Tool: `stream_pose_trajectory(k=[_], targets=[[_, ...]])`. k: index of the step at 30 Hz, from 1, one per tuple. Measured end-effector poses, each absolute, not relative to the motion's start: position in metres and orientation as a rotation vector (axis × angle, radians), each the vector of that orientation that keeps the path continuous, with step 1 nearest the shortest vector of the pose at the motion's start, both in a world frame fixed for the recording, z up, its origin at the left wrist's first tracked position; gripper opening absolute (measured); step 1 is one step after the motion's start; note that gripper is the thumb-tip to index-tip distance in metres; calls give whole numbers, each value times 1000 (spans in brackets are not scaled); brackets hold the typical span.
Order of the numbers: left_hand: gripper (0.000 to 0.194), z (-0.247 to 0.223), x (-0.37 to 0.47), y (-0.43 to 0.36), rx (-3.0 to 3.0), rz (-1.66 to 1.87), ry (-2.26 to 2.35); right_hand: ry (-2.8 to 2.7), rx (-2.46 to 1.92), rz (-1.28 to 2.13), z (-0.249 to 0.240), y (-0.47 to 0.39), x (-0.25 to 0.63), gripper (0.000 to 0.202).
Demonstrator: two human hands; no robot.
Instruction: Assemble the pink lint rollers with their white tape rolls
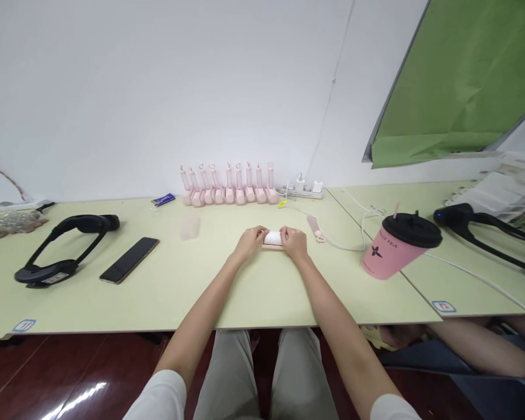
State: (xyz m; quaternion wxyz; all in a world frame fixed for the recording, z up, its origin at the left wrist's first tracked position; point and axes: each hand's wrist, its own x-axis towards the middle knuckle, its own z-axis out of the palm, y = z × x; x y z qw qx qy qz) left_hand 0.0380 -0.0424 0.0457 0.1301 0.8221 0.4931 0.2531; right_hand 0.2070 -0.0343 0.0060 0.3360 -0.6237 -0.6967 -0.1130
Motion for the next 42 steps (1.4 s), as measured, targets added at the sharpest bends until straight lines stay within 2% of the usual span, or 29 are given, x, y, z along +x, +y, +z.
stream_pose_trajectory(k=[5,10,13,20,29,42], targets=[[40,28,50,-39,2650,533,1737,-1787,-1691,-354,2,-30,212,40],[42,38,39,-24,2784,422,1430,-1776,-1733,-383,0,-26,217,41],[46,36,35,-22,2681,475,1367,-1799,-1728,-360,0,-25,219,40],[41,23,38,-32,2412,765,1323,-1812,-1671,-181,6,-26,222,39],[37,36,39,-35,2412,785,1325,-1715,-1534,188,6,-7,224,42],[30,38,24,-35,2491,837,1538,-1621,-1526,353,11,28,194,50]])
